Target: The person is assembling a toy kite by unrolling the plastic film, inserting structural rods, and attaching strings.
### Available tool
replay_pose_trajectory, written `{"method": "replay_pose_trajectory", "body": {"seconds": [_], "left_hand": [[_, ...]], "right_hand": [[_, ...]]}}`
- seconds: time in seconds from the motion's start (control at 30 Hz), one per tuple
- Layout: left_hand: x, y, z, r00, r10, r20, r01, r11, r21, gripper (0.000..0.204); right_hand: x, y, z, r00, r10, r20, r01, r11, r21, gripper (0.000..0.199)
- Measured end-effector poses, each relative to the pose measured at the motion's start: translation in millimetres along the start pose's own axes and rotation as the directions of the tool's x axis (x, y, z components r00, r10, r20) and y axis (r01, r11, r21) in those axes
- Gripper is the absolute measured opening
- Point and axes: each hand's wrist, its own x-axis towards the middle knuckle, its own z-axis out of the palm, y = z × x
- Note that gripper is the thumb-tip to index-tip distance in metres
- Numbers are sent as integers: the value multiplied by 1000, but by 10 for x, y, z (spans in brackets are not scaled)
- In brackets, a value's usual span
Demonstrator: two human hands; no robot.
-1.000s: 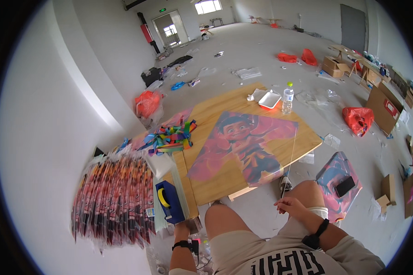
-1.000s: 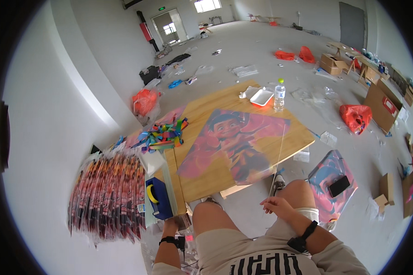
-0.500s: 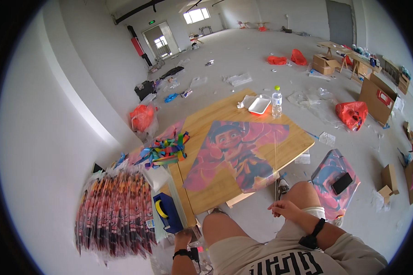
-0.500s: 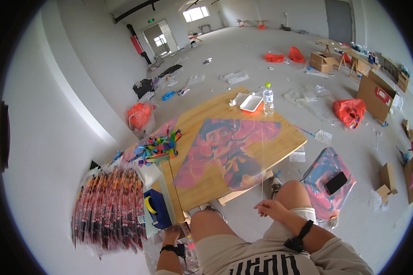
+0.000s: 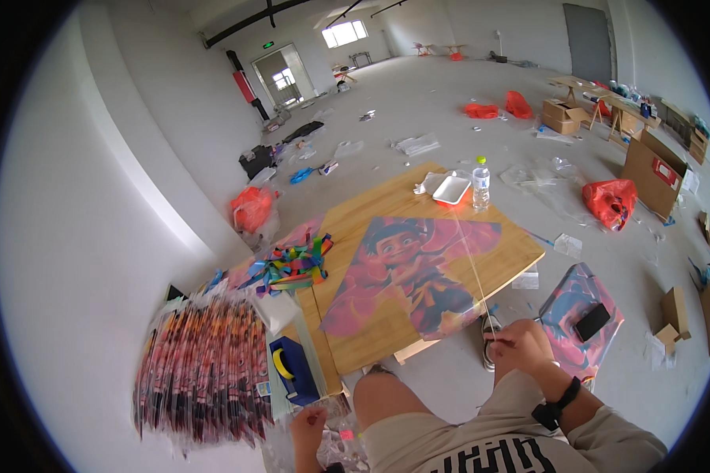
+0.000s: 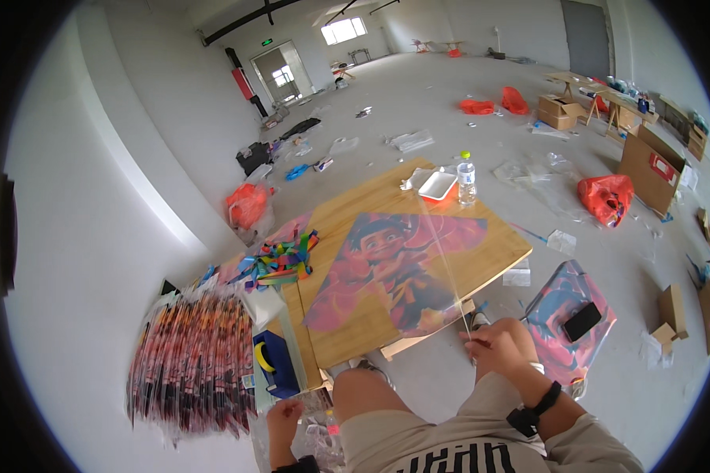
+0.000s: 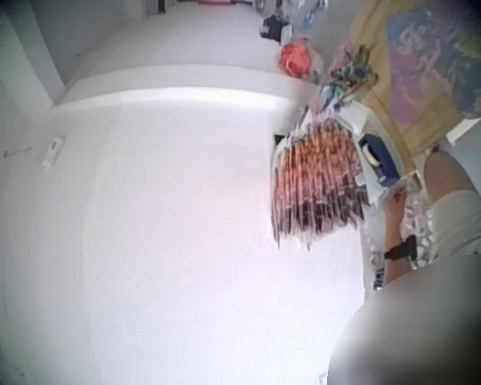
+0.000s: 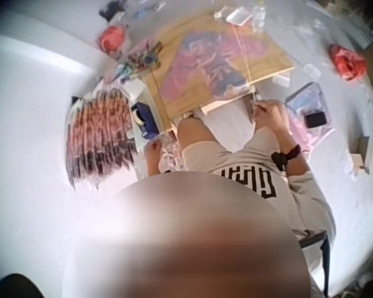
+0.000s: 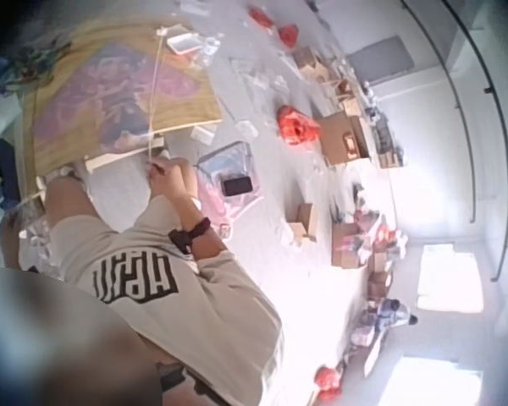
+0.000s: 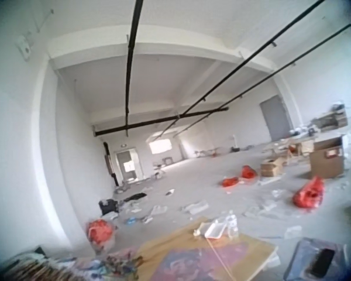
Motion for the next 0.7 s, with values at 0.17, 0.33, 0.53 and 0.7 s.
{"method": "replay_pose_trajectory", "body": {"seconds": [0.17,0.33,0.53,0.7], "left_hand": [[-5,1222,-121,996,-44,-76,-9,809,-587,7],[-6,1813,-49,934,267,-237,-320,330,-888,17],[-153,2157,-93,920,298,-257,-325,207,-923,20],[-210,2234,-118,906,317,-281,-350,183,-919,18]], "right_hand": [[-60,-179,-239,966,-223,-130,212,973,-92,21],[-275,-469,-409,866,-492,-92,450,846,-285,15],[-432,-531,-365,841,-531,-101,448,788,-422,20],[-448,-511,-316,824,-565,-51,497,762,-415,24]]}}
